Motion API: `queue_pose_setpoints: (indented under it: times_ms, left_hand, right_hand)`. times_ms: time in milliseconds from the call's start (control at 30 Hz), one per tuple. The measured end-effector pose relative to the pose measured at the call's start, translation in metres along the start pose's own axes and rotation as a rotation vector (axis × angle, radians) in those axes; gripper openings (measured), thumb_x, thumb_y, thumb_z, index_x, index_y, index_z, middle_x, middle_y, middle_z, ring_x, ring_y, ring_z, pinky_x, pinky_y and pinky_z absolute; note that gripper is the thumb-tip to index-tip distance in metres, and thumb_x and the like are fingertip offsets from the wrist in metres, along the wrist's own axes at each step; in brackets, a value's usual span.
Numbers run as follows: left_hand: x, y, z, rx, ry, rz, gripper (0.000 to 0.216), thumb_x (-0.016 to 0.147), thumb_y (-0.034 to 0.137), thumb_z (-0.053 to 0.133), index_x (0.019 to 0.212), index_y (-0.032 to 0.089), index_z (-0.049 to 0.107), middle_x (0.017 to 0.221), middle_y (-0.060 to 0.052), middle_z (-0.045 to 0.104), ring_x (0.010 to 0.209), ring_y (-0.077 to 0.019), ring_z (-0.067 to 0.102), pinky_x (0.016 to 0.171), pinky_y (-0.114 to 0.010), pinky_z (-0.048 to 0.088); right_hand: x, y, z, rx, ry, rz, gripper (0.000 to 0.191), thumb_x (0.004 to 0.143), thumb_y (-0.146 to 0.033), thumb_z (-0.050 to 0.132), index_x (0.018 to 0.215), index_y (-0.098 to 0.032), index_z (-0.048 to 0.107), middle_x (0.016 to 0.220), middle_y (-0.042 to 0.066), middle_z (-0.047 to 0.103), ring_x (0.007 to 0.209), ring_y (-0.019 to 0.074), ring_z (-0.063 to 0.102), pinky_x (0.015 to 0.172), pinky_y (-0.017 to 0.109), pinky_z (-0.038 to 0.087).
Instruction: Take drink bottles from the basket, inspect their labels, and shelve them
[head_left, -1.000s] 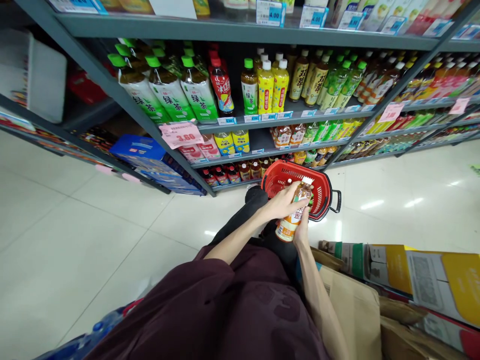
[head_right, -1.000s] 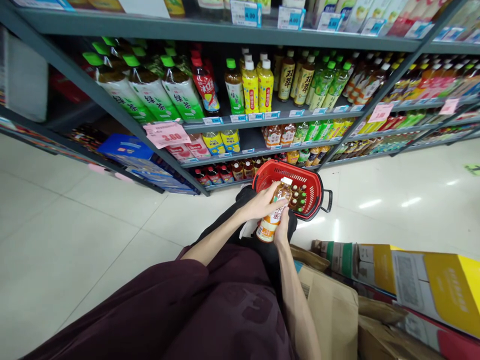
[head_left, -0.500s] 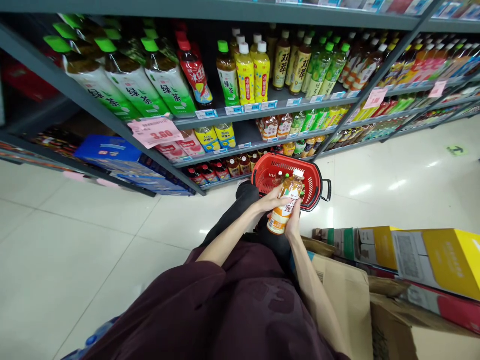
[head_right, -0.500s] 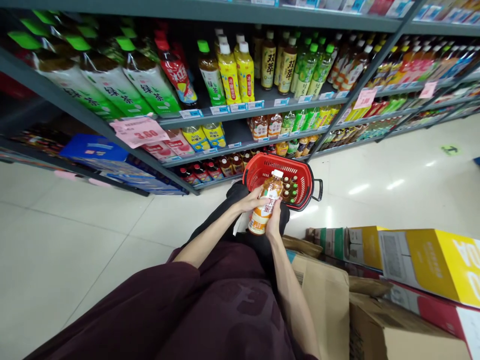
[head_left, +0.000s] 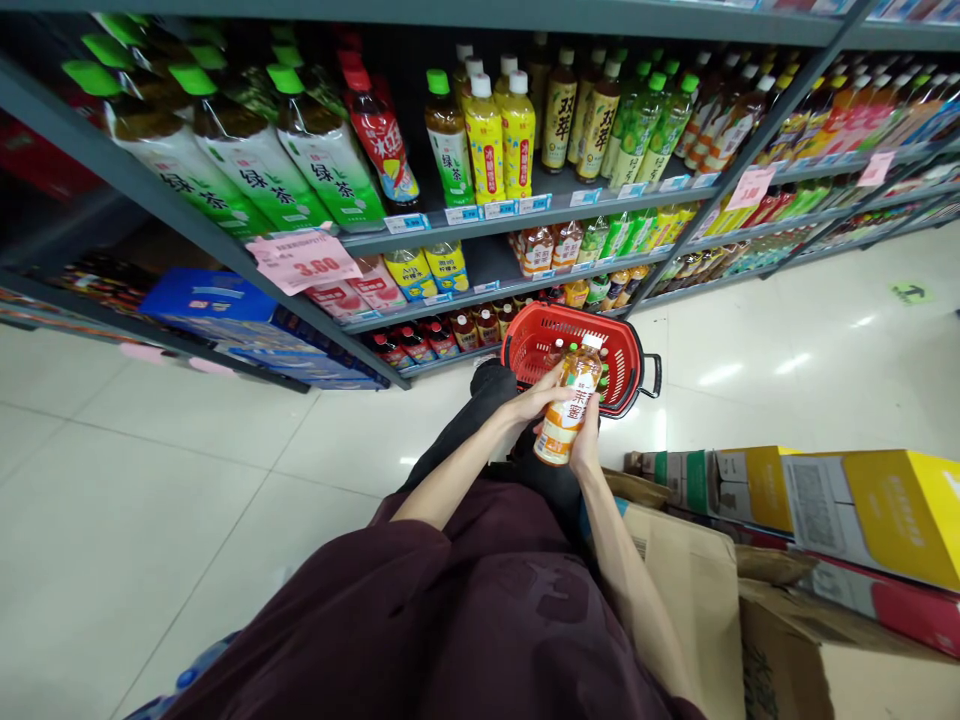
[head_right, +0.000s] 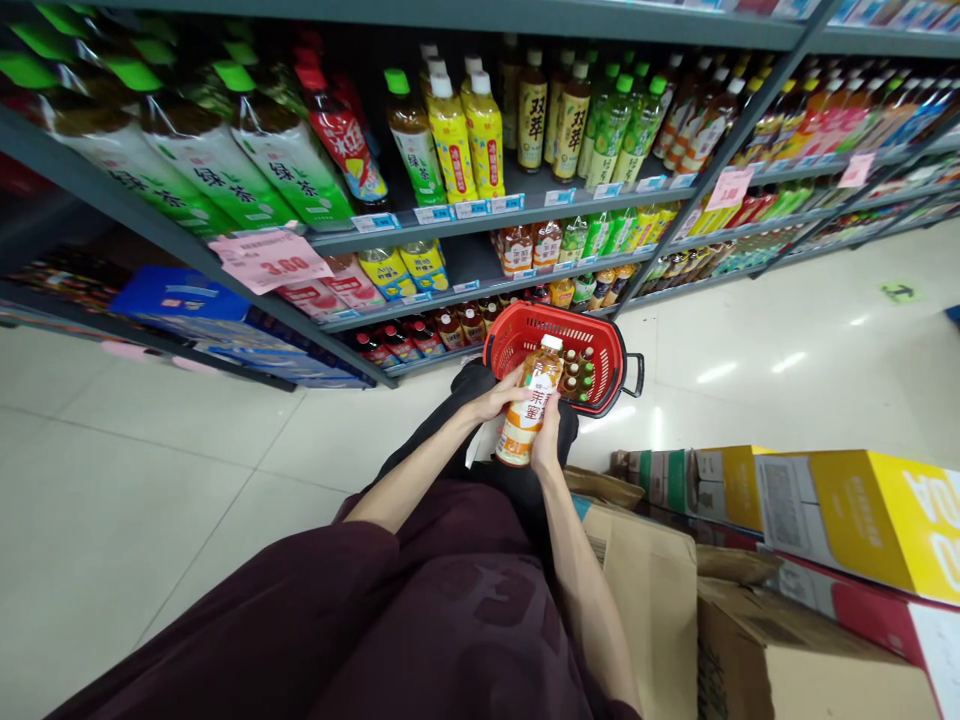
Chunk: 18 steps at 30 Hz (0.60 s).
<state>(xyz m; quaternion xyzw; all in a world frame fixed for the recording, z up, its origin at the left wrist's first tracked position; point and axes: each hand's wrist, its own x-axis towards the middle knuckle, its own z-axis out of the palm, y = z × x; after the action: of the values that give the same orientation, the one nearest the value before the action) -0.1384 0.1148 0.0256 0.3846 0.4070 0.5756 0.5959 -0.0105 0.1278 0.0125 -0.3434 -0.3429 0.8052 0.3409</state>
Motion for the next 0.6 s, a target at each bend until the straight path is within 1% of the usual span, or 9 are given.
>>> queue_pose_setpoints:
  times_ms: [100, 167, 233, 333, 400, 467, 533, 600]
  left_hand:
    - [0.001, -0.003, -0.001, -0.069, -0.006, -0.033, 0.079, 0.081, 0.044, 0.066, 0.153, 0.022, 0.042, 0.123, -0.011, 0.070, 0.083, -0.0204, 0.069, 0.068, -0.028, 0.051]
    - [0.003, -0.005, -0.001, -0.069, 0.015, -0.021, 0.078, 0.081, 0.042, 0.066, 0.152, 0.022, 0.044, 0.123, -0.010, 0.070, 0.083, -0.0199, 0.069, 0.073, -0.030, 0.052]
    - [0.006, -0.006, 0.000, -0.053, 0.039, 0.016, 0.077, 0.080, 0.041, 0.068, 0.151, 0.022, 0.046, 0.125, -0.010, 0.070, 0.091, -0.0215, 0.069, 0.079, -0.031, 0.052]
    - [0.010, -0.006, 0.001, -0.045, 0.037, 0.051, 0.074, 0.079, 0.038, 0.069, 0.149, 0.020, 0.049, 0.131, -0.010, 0.068, 0.106, -0.0246, 0.067, 0.087, -0.032, 0.051]
    - [0.012, -0.006, 0.002, -0.045, 0.037, 0.048, 0.072, 0.080, 0.036, 0.069, 0.148, 0.021, 0.051, 0.133, -0.010, 0.067, 0.109, -0.0250, 0.066, 0.089, -0.032, 0.050]
    - [0.012, -0.005, 0.003, -0.043, 0.042, 0.031, 0.071, 0.080, 0.036, 0.068, 0.147, 0.021, 0.052, 0.132, -0.010, 0.068, 0.109, -0.0246, 0.066, 0.090, -0.032, 0.050]
    - [0.012, -0.004, 0.004, -0.040, 0.044, 0.025, 0.071, 0.081, 0.037, 0.067, 0.148, 0.021, 0.051, 0.132, -0.009, 0.068, 0.108, -0.0248, 0.067, 0.092, -0.033, 0.049]
    - [0.011, -0.002, 0.006, -0.026, 0.041, 0.048, 0.072, 0.079, 0.037, 0.066, 0.148, 0.020, 0.051, 0.133, -0.009, 0.067, 0.113, -0.0262, 0.065, 0.097, -0.035, 0.048]
  right_hand:
    - [-0.001, -0.004, 0.003, 0.067, -0.005, 0.085, 0.071, 0.080, -0.084, 0.049, 0.094, -0.018, 0.073, 0.074, 0.009, 0.077, 0.076, 0.0297, 0.077, 0.063, 0.041, 0.064]
    - [-0.001, -0.006, 0.005, 0.098, 0.006, 0.117, 0.071, 0.082, -0.082, 0.049, 0.101, -0.018, 0.073, 0.081, 0.009, 0.079, 0.078, 0.0296, 0.078, 0.063, 0.041, 0.065]
    - [-0.002, -0.008, 0.005, 0.117, 0.023, 0.128, 0.070, 0.083, -0.080, 0.049, 0.103, -0.018, 0.073, 0.083, 0.009, 0.079, 0.079, 0.0296, 0.078, 0.064, 0.042, 0.065]
    - [-0.003, -0.010, 0.005, 0.121, 0.040, 0.132, 0.068, 0.084, -0.079, 0.048, 0.101, -0.018, 0.073, 0.081, 0.009, 0.079, 0.080, 0.0301, 0.078, 0.067, 0.043, 0.065]
    - [-0.003, -0.011, 0.005, 0.123, 0.047, 0.135, 0.068, 0.085, -0.079, 0.047, 0.100, -0.019, 0.073, 0.079, 0.008, 0.078, 0.082, 0.0305, 0.078, 0.069, 0.044, 0.065]
    - [-0.002, -0.011, 0.005, 0.122, 0.049, 0.140, 0.069, 0.085, -0.079, 0.045, 0.097, -0.018, 0.074, 0.079, 0.009, 0.078, 0.087, 0.0312, 0.078, 0.073, 0.044, 0.065]
    - [0.000, -0.009, 0.005, 0.128, 0.062, 0.109, 0.066, 0.086, -0.078, 0.046, 0.096, -0.018, 0.074, 0.083, 0.009, 0.079, 0.094, 0.0306, 0.076, 0.079, 0.044, 0.064]
    - [0.003, -0.007, 0.004, 0.132, 0.093, 0.015, 0.059, 0.086, -0.072, 0.052, 0.101, -0.019, 0.073, 0.095, 0.008, 0.079, 0.100, 0.0278, 0.075, 0.085, 0.041, 0.062]
